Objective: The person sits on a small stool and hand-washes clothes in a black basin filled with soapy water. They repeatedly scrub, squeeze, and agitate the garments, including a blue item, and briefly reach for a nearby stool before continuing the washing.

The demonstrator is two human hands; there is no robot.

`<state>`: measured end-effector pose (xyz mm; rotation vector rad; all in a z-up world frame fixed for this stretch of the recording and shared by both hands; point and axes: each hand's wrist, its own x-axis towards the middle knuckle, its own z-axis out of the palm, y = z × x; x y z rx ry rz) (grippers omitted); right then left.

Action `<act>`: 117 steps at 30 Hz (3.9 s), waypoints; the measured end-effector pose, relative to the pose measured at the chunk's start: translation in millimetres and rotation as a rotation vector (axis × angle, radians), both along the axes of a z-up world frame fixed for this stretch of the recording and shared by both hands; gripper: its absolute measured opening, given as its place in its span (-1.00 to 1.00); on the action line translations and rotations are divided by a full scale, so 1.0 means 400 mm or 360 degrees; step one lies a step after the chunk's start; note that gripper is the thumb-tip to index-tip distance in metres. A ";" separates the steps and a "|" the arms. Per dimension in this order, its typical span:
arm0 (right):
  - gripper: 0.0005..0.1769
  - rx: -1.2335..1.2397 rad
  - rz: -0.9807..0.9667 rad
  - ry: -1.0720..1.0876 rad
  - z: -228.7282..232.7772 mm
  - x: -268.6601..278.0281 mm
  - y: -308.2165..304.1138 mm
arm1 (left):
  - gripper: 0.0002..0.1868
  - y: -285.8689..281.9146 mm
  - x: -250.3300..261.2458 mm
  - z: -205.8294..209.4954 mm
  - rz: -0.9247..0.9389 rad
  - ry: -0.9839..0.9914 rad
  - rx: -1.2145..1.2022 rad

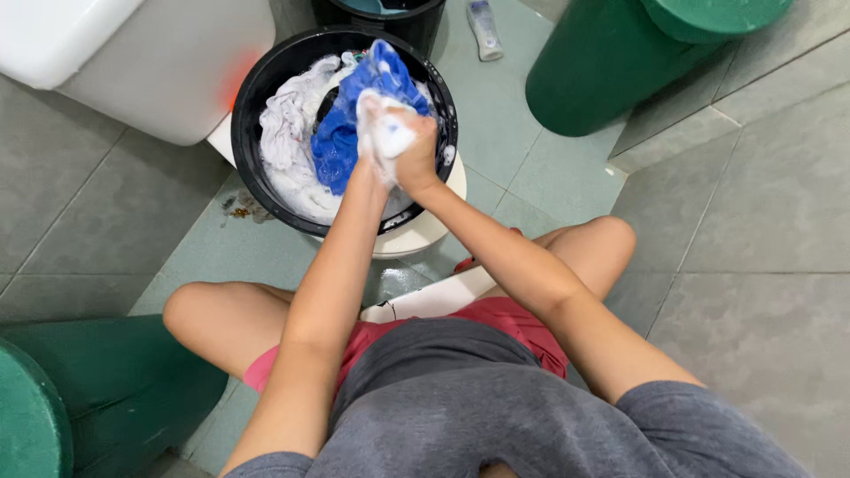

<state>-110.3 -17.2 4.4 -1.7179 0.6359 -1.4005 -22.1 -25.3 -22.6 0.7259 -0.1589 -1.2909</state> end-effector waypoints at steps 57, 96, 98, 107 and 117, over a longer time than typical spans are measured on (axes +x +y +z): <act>-0.63 -0.0565 0.0036 0.1821 -0.115 -0.045 -0.122 | -0.50 0.134 0.131 -0.218 -0.0641 -0.2447 0.1176; -0.47 -0.0569 -0.0213 0.1547 0.109 -0.135 -0.075 | -0.12 0.191 0.088 0.078 0.0231 -0.2176 0.0894; -0.22 -0.0499 0.0168 0.1998 0.071 -0.130 -0.053 | -0.16 0.217 0.089 0.021 -0.0175 -0.2331 0.0923; -0.67 -0.0640 0.0130 0.2497 -0.196 0.015 -0.170 | -0.27 0.247 0.078 -0.201 -0.0340 -0.2685 0.0892; -0.57 0.0015 0.0106 0.1408 -0.298 -0.021 -0.247 | -0.19 0.191 0.094 -0.287 0.0188 -0.2856 0.0705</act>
